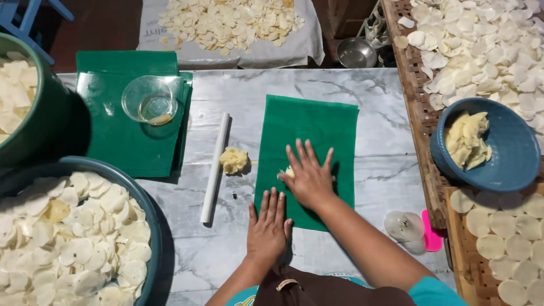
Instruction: Rolling out small portions of dough into thin, flat circles using a rolling pin on a plastic mat.
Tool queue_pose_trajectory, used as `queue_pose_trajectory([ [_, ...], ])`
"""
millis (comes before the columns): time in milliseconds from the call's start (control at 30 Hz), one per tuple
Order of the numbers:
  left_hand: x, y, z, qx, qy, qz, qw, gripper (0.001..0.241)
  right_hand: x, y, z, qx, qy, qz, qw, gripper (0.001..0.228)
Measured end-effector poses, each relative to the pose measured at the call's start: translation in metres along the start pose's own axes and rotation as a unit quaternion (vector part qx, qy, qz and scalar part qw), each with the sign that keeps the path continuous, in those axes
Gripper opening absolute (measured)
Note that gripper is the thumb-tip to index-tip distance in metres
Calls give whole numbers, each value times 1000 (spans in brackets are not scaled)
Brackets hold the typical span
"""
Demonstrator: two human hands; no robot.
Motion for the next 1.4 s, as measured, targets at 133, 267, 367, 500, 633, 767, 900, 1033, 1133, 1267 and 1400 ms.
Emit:
queue_pose_trajectory([
  [133,2,-14,-6,4,30,63,998,81,-40,6,-88,69,150,-61,984,82],
  [267,-3,-13,-4,5,39,75,996,88,-40,-3,-85,-59,130,-38,989,80],
  [367,-6,-3,-6,-2,17,50,999,91,-20,-12,-33,-79,90,-50,992,77],
  [500,-16,2,-3,17,-20,42,999,89,7,-20,62,51,57,-161,984,72],
  [633,-30,3,-1,13,-54,-1,998,87,-18,-36,67,-18,-4,-208,978,48],
  [767,-24,4,-6,49,-69,73,994,88,-8,-77,25,-82,-197,-160,964,31],
  [900,2,-28,-17,-23,-91,310,946,59,-9,-33,21,29,-279,-99,955,78],
  [1033,87,-58,-31,-128,-147,147,970,52,-20,-84,54,-43,-112,-198,973,73],
  [1133,153,-41,-17,-127,-231,38,964,72,-52,-121,111,-145,9,-80,986,52],
  [1267,184,-35,-8,-106,-267,33,957,56,-130,-110,196,-142,184,90,968,73],
  [1400,191,-39,-6,-125,-283,72,948,39,-183,-72,203,-88,173,70,978,69],
])
Point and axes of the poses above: each hand's wrist, its own z-axis away from the middle knuckle, its own y-axis out of the palm, x = y × z, the point moved 9 cm from there along -z, towards the middle knuckle, and after that the axes turned 11 degrees about -x, right-handed, at the moved point
